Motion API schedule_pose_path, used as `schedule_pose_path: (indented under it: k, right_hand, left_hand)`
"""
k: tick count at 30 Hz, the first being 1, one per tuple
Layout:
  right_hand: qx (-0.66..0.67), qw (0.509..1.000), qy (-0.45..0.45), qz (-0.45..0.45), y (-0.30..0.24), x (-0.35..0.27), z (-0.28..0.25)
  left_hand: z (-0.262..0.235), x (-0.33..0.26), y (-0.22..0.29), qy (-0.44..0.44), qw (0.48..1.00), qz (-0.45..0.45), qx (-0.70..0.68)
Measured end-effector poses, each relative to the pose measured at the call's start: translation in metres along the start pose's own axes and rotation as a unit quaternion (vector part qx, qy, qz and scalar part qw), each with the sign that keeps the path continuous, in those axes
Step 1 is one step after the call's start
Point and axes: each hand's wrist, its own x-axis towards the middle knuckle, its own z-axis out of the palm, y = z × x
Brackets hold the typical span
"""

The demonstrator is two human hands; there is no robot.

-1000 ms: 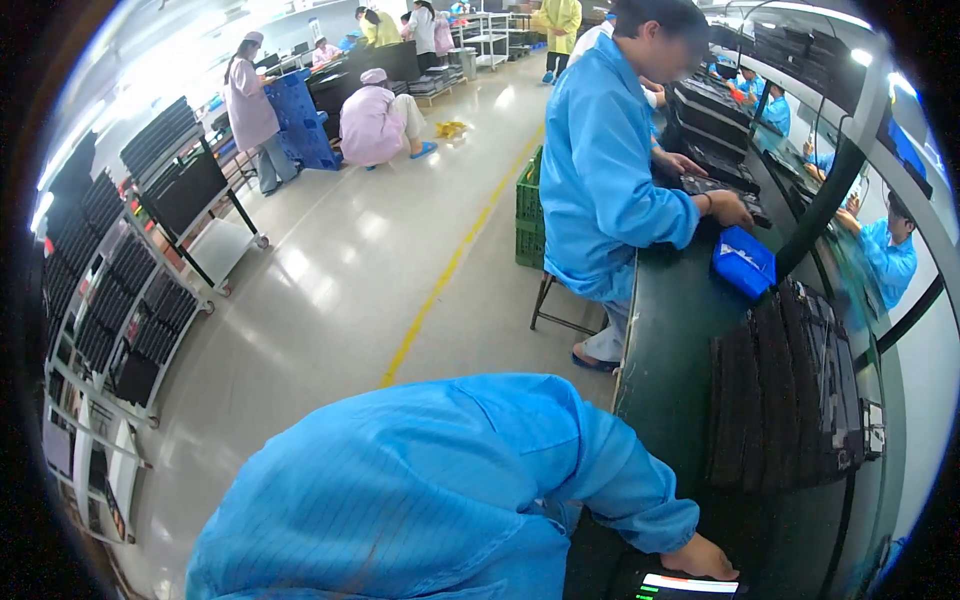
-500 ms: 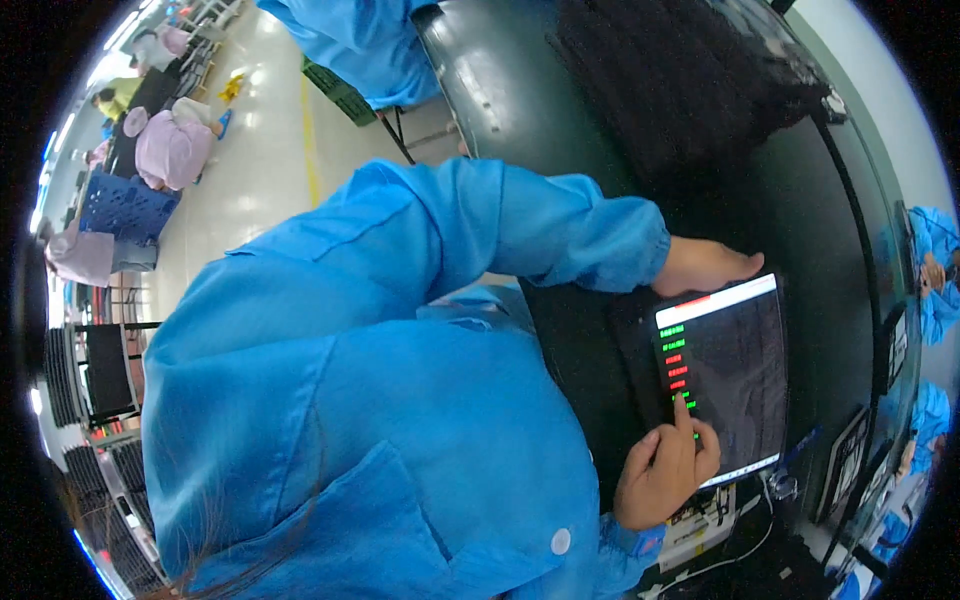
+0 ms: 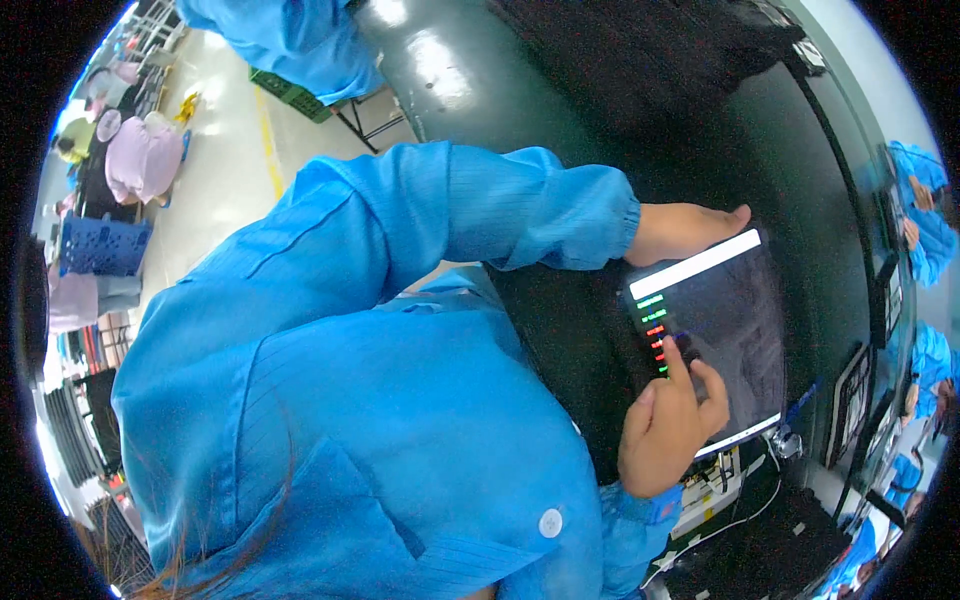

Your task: Testing functionality and screen quality of tablet computers on a production line.

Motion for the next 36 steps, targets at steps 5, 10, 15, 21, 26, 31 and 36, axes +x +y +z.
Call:
schedule_pose_path:
  k: [5,10,15,21,26,31,36]
  right_hand:
    - [0.017,0.994,0.103,0.026,0.022,0.048,-0.018]
    - [0.060,0.986,0.134,0.081,0.078,0.112,-0.001]
    - [0.135,0.978,0.151,0.056,0.073,0.142,-0.004]
    - [0.261,0.949,0.158,0.085,0.067,0.132,0.002]
    - [0.194,0.954,0.218,0.065,0.085,0.138,0.015]
    - [0.295,0.933,0.182,0.096,0.079,0.138,0.009]
    - [0.221,0.943,0.250,-0.010,0.078,0.130,0.022]
  left_hand:
    - [-0.004,-0.014,0.002,-0.016,0.998,0.039,-0.052]
    - [-0.006,-0.002,-0.006,-0.055,0.990,0.001,-0.131]
    - [-0.022,-0.004,-0.007,-0.056,0.990,-0.025,-0.125]
    - [-0.024,-0.008,-0.001,-0.036,0.992,-0.032,-0.119]
    - [-0.016,-0.008,0.000,-0.004,0.993,-0.034,-0.116]
    - [-0.024,-0.004,-0.007,0.006,0.995,-0.031,-0.097]
    - [-0.022,-0.008,-0.006,-0.084,0.990,0.019,-0.108]
